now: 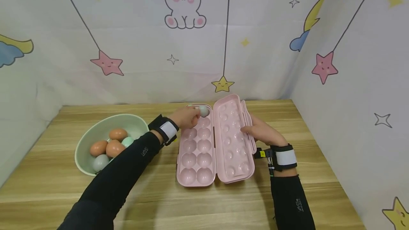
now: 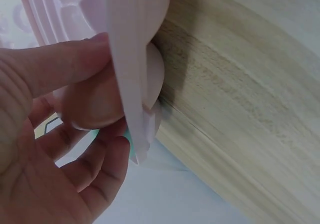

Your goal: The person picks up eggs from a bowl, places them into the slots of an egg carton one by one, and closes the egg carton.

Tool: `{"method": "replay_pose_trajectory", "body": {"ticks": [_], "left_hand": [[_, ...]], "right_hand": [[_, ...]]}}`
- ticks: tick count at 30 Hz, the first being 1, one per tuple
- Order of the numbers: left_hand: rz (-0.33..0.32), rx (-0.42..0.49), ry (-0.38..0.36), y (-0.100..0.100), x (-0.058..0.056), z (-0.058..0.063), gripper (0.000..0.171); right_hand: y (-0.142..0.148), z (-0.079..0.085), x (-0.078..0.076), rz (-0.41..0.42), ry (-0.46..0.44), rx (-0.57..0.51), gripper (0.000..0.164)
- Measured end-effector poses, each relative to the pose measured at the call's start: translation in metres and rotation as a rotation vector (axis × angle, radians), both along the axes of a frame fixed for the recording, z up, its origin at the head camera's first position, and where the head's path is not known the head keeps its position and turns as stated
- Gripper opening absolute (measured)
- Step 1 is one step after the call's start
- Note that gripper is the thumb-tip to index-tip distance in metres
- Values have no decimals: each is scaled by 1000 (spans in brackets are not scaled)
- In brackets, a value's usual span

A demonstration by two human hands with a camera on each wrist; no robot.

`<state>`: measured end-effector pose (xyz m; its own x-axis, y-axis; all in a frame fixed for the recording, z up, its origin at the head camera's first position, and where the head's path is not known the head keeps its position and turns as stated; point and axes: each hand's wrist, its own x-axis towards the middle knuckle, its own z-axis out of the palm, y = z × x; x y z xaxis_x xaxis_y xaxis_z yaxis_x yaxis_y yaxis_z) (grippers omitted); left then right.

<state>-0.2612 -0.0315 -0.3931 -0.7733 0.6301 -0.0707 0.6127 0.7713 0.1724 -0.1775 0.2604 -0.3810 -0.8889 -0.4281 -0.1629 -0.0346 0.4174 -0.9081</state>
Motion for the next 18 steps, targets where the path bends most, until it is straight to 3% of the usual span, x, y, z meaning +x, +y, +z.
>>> {"method": "replay_pose_trajectory", "body": {"ticks": [13,18], "left_hand": [[-34,23,1,-3,0,3,19],[-53,107,-121,-11,-3,12,21]], "right_hand": [[0,4,3,-1,0,1,72],[0,4,4,-11,-4,19,72]]}}
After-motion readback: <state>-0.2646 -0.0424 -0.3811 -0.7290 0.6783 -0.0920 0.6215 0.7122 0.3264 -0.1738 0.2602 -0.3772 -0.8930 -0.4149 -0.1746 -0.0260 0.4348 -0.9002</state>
